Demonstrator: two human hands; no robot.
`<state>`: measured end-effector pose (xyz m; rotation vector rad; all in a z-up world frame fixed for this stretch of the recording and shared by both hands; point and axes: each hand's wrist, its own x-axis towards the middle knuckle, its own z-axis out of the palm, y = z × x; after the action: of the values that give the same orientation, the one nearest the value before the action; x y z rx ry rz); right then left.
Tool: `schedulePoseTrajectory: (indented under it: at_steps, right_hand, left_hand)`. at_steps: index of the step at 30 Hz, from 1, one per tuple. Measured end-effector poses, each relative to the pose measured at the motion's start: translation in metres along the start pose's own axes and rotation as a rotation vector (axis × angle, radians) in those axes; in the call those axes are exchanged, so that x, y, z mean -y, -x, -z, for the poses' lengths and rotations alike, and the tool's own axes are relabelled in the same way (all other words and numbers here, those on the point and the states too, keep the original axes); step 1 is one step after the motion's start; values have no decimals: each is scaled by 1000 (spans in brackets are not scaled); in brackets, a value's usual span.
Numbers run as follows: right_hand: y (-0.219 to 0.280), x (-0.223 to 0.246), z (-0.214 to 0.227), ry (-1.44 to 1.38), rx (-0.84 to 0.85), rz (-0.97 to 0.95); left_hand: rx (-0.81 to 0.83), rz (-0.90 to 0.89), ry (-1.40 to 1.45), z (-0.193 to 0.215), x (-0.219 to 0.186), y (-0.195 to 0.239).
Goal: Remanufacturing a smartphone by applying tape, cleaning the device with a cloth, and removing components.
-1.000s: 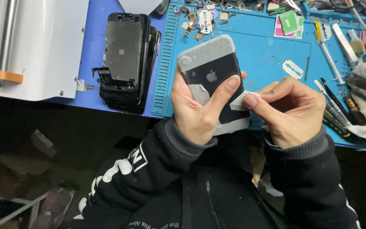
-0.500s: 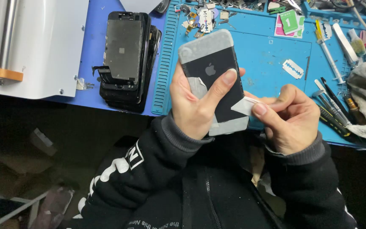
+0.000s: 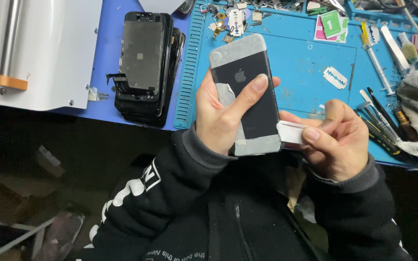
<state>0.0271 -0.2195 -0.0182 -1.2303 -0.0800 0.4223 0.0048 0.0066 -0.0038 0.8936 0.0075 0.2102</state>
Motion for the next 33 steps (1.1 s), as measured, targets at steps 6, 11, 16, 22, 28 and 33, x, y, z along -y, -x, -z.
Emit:
schedulePoseTrajectory:
  at_steps: [6,11,16,22,28,33]
  right_hand:
    - [14,17,-1,-382,48,-63]
    - [18,25,-14,268,24,373]
    - [29,9,12,274,46,396]
    - [34,22,-11,428,-122,289]
    - [63,9,49,586,-141,385]
    - [102,-3,112,812,-137,467]
  left_hand:
    - [-50,54,72,12,-5,-2]
    - [29,128,172,8,-6,3]
    - [71,133,177,10,-1,2]
    - [122,120,191,12,-2,3]
    - [144,138,210,13,0,3]
    - [140,164,244,10,2,2]
